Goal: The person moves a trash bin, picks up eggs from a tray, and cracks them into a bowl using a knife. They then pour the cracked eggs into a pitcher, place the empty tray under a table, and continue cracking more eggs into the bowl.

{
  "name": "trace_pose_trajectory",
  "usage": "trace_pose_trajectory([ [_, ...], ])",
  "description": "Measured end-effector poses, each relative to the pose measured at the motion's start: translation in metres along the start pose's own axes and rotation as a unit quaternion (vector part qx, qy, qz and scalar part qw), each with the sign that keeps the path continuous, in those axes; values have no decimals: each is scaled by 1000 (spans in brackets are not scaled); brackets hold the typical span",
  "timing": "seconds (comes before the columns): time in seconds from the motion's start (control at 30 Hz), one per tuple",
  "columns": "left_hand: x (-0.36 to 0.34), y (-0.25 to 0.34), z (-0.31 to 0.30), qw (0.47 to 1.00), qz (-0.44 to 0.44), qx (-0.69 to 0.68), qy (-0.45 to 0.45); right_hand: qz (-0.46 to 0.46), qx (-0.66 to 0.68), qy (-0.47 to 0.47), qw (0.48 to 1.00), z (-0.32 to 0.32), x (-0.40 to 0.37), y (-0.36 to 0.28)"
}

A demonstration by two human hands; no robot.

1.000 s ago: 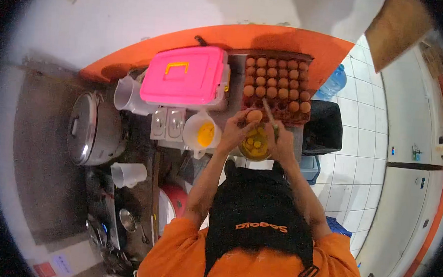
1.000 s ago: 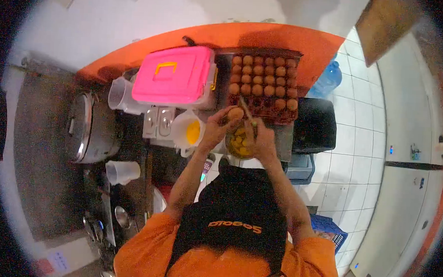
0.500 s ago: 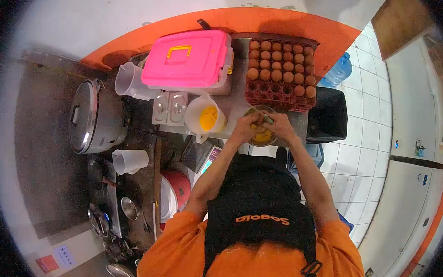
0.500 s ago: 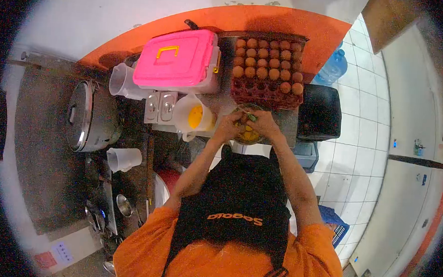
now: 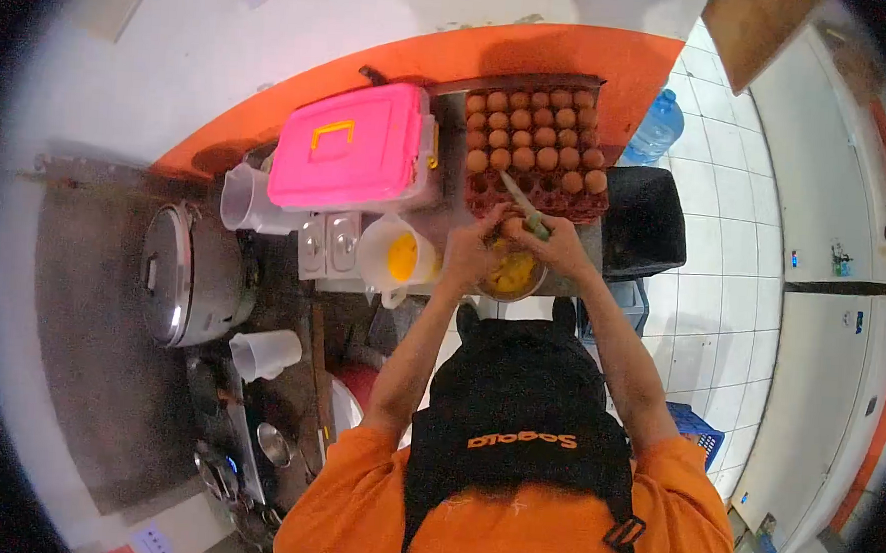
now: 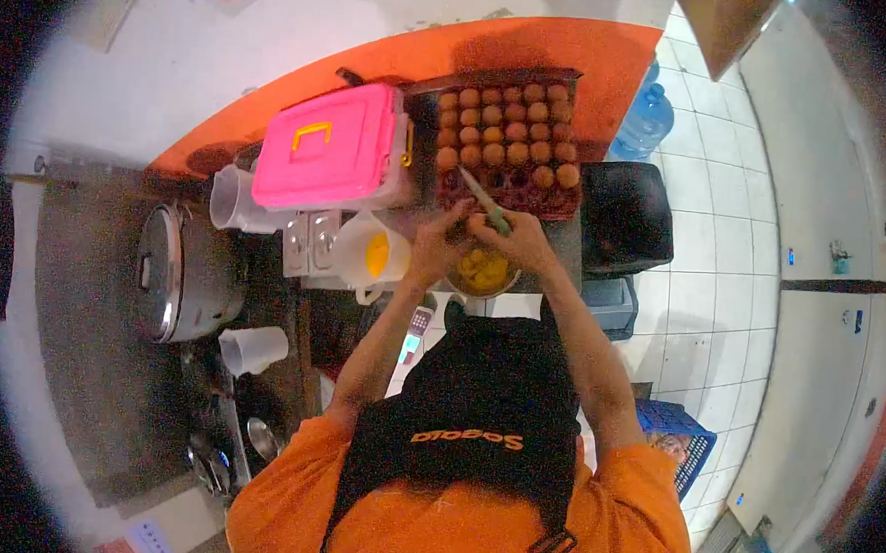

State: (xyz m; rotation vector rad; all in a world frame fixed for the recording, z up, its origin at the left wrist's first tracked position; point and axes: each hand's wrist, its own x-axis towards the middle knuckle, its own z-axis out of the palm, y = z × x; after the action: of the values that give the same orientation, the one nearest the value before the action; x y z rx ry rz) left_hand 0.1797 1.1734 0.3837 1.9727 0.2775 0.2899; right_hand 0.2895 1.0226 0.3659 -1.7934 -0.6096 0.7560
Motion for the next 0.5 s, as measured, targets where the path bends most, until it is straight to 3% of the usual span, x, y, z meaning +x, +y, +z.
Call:
trace_pose_trajectory([
  [0.03,8,10,8,999,24,22,-6,-2,-1,8,1000,-6,-2,4],
  [0.1,25,25,26,997,53,44,-18,-69,53,136,987,-23,-8,22],
  [0.2,66,32,56,984,140,64,-94,-37,-17,237,971,-82,-31,27],
  [0.27,98,9,77,927,253,275,-45,13,-72,288,955,-118,-47,36],
  [0.3,108,-2,86,900,225,363,-87,32,-90,313,945,-128,-57,34],
  [0.33,111,-7,92,898,235,359,-93,48,-109,339,933,-138,-65,28],
  [0.4,118,-20,99,934,117,314,-123,64,-115,358,924,-141,-80,13],
  [0.43,120,-28,100,929,168,316,-91,81,-118,365,920,-142,-85,10],
  [0.5,120,-37,96,950,148,260,-89,48,-130,353,925,-130,-77,48],
])
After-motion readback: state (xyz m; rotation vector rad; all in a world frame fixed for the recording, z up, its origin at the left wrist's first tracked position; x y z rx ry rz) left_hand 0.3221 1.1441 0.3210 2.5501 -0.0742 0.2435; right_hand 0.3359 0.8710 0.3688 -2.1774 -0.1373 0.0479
